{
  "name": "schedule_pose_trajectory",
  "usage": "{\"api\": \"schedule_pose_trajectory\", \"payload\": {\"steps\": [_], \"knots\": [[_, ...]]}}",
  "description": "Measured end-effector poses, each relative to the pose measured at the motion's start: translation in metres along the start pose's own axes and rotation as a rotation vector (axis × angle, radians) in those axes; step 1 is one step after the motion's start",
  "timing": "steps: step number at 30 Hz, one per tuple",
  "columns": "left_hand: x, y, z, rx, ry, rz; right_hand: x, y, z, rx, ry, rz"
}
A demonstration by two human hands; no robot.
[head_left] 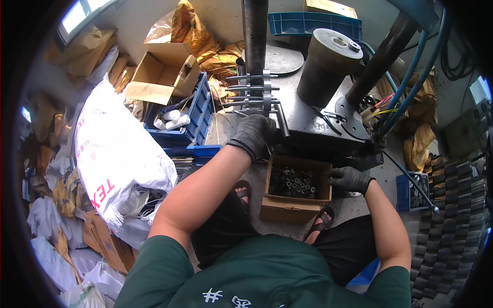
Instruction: Operating a hydraulic press machine to assemble or stamp metal components.
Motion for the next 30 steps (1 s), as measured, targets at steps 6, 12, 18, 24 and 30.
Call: {"api": "schedule_pose_trajectory", "payload": {"steps": [6, 12, 18, 24, 30], "knots": [[-0.036, 0.007, -0.016, -0.244, -0.101, 0.204, 0.005, 0.007, -0.004, -0.007, -0.024, 0.024], [-0.114, -0.031, -0.093, -0.003, -0.444, -0.562, 0.011, 0.006, -0.003, 0.040, -0.058, -0.016], [-0.125, -0.064, -0.089, 0.217, -0.073, -0.901, 0.022, -0.042, 0.015, 0.156, 0.031, -0.063], [-0.129, -0.061, -0.076, 0.197, 0.062, -0.999, 0.007, -0.114, 0.074, 0.330, 0.318, -0.714], [-0.123, -0.050, -0.063, 0.100, 0.371, -1.349, 0.013, -0.126, 0.173, -0.076, 0.175, -0.587]]}}
Point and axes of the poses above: each hand's wrist, its own z-axis towards the middle knuckle, its own y-axis out of the back of the hand, x = y × z, the point moved 6 cm from there along z, towards the middle knuckle, and after that the axes turned 14 degrees about -z, right-handed, at the moved point
